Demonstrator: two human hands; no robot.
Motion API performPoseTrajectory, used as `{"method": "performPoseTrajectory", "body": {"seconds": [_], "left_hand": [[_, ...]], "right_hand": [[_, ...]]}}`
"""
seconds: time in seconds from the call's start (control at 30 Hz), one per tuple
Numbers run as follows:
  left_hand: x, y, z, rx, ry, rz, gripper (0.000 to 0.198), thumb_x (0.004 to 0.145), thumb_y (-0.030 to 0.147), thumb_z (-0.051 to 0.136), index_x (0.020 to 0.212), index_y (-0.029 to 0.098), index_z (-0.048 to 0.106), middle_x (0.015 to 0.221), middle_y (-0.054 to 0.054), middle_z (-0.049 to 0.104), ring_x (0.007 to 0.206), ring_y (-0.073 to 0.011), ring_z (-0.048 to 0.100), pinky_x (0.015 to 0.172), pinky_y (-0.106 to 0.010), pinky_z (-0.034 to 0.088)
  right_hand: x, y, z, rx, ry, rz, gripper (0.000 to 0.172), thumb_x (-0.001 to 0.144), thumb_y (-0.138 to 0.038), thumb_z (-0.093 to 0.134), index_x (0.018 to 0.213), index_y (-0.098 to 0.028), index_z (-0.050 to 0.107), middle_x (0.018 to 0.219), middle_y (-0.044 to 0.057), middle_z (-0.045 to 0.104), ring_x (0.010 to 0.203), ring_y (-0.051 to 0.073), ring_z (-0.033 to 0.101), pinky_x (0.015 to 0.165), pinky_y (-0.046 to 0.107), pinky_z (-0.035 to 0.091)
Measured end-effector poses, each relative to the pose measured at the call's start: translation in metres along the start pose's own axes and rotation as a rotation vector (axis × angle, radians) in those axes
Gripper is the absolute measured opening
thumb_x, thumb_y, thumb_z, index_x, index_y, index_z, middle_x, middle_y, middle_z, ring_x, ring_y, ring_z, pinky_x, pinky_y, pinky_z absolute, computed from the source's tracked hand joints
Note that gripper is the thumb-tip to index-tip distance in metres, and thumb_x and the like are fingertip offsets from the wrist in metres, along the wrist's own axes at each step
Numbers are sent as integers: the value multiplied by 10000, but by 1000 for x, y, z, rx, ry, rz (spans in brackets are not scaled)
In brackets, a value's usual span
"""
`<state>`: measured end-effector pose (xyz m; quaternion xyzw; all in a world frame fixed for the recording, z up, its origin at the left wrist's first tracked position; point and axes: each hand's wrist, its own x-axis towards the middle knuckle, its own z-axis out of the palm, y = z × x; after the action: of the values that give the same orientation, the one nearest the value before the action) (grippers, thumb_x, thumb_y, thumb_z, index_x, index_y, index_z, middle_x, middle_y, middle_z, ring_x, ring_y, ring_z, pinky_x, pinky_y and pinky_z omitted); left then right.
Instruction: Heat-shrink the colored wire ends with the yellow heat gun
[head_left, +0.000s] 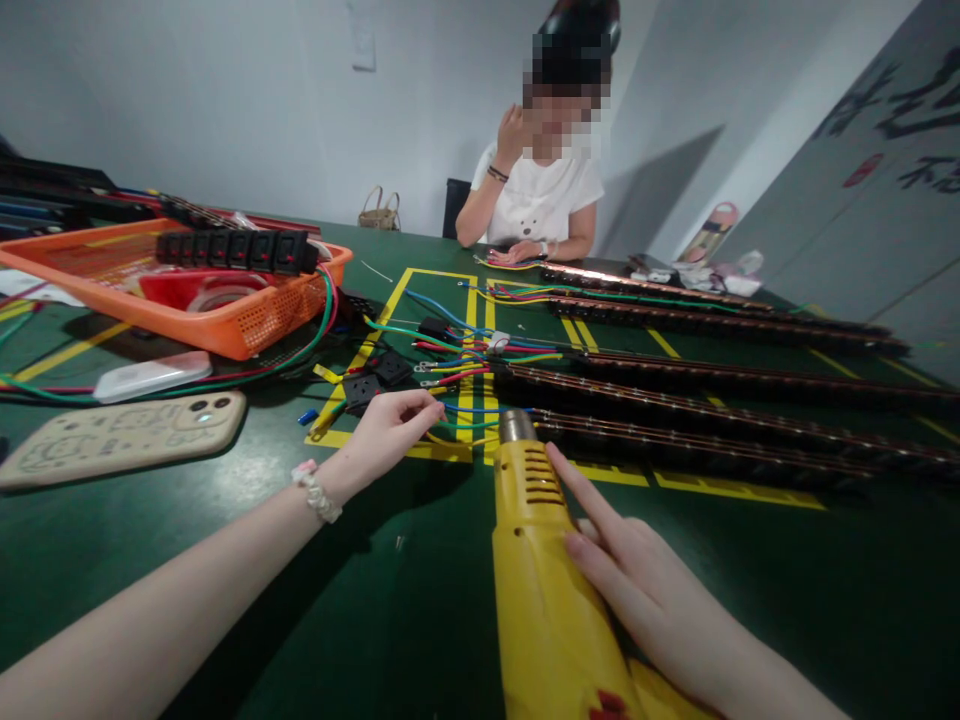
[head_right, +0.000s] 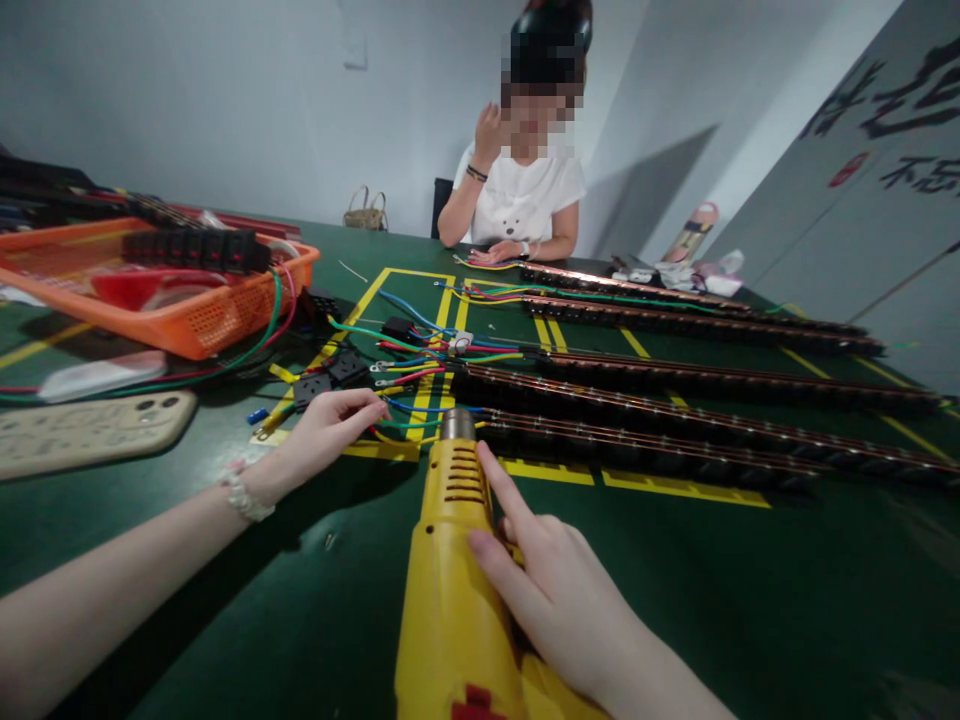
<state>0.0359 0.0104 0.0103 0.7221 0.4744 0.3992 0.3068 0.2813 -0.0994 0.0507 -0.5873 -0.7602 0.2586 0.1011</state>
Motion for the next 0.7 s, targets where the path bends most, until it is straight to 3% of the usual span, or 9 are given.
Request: {"method": "performPoseTrajectory", "body": {"seconds": [0.2, 0.3, 0.37, 0.4, 0.5, 0.7], "left_hand": [[2, -6, 1, -75, 28, -32, 341, 832, 406, 409, 739, 113, 559, 548, 17, 420, 498, -35, 332, 457, -136, 238], [4, -8, 2, -173, 56, -61, 306, 834, 395, 404, 742, 121, 506, 556, 25, 417, 479, -28, 352, 442, -125, 256], [5, -8, 2, -249, 62, -92, 284, 834, 386, 403, 744, 127, 476, 555, 32, 413, 458, -23, 353, 428, -122, 259], [5, -8, 2, -277, 59, -101, 275, 833, 381, 405, 743, 129, 468, 553, 34, 413, 451, -22, 354, 422, -122, 260], [5, -7, 2, -314, 55, -96, 254, 831, 364, 409, 746, 132, 467, 554, 34, 421, 452, -23, 367, 424, -122, 276], [5, -10, 4, -300, 51, -63, 210, 824, 329, 412, 804, 144, 508, 571, 34, 423, 464, -24, 388, 434, -118, 294]], "right_hand": [[-3, 6, -6, 16, 28, 76, 615, 879, -604, 141, 1418, -348, -10, 736, -15, 561, 708, 179, 535, 661, 313, 372], [-3, 10, -6, 78, 37, 127, 568, 876, -613, 171, 1311, -286, 334, 788, 9, 587, 753, 180, 550, 668, 294, 383], [-3, 12, -4, 94, 40, 139, 584, 876, -616, 150, 1027, -222, 552, 783, 36, 593, 729, 178, 550, 639, 280, 382], [-3, 13, -3, 87, 37, 135, 617, 875, -618, 131, 888, -198, 583, 754, 47, 589, 696, 177, 545, 617, 276, 377], [-4, 15, -2, 71, 37, 80, 665, 875, -607, 87, 707, -174, 562, 671, 60, 562, 622, 171, 519, 577, 270, 364], [-4, 8, 0, -21, 16, -22, 599, 904, -540, 100, 716, -176, 538, 685, 48, 562, 637, 157, 500, 613, 275, 326]]}}
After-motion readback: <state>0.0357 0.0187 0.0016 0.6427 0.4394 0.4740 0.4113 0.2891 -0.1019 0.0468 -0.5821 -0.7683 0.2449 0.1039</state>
